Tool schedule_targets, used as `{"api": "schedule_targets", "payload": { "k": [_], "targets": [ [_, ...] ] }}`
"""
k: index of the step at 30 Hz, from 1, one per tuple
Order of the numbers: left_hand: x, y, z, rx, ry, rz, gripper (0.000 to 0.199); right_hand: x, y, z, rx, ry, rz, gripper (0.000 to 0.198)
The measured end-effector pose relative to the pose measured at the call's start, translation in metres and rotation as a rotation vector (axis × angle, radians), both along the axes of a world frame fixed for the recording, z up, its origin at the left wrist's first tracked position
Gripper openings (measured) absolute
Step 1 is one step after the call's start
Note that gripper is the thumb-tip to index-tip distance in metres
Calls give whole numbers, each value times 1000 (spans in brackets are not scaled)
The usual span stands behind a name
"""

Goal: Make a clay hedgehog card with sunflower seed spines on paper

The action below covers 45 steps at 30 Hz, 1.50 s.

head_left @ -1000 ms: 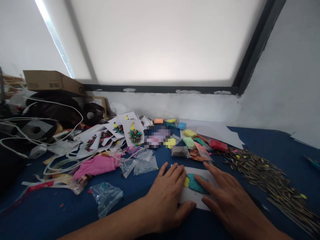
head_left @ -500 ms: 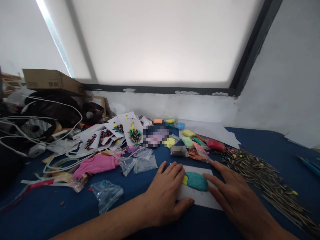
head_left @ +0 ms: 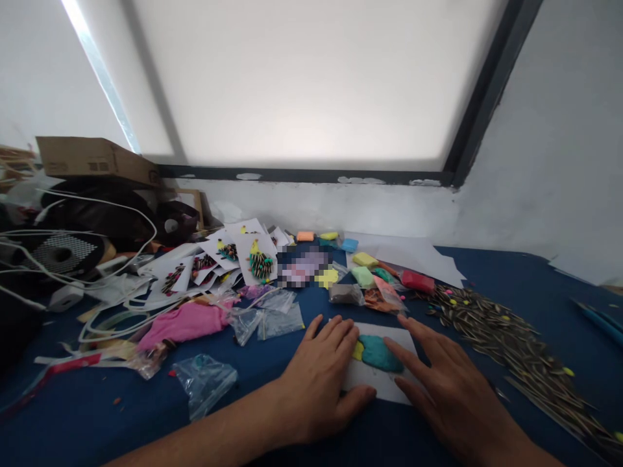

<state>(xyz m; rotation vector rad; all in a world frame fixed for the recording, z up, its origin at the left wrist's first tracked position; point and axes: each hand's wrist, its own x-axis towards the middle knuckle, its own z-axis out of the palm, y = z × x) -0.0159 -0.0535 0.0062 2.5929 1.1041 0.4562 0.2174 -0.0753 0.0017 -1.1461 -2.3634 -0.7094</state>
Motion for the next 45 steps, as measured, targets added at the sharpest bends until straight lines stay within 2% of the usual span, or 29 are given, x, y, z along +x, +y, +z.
{"api": "schedule_targets", "payload": {
  "k": [8,25,37,45],
  "targets": [
    [0,0,0,21,-5,1,68,4,-1,-4,-33,31,-22,35],
    [1,0,-3,-20,2,6,72,4,-2,-4,-1,63,60,28],
    [0,-1,-1,-21,-14,1,71,6,-4,-6,-63,92,33,29],
    [0,0,0,-39,8,-10,73,6,-3,-4,-86,37,99,28]
  ]
}}
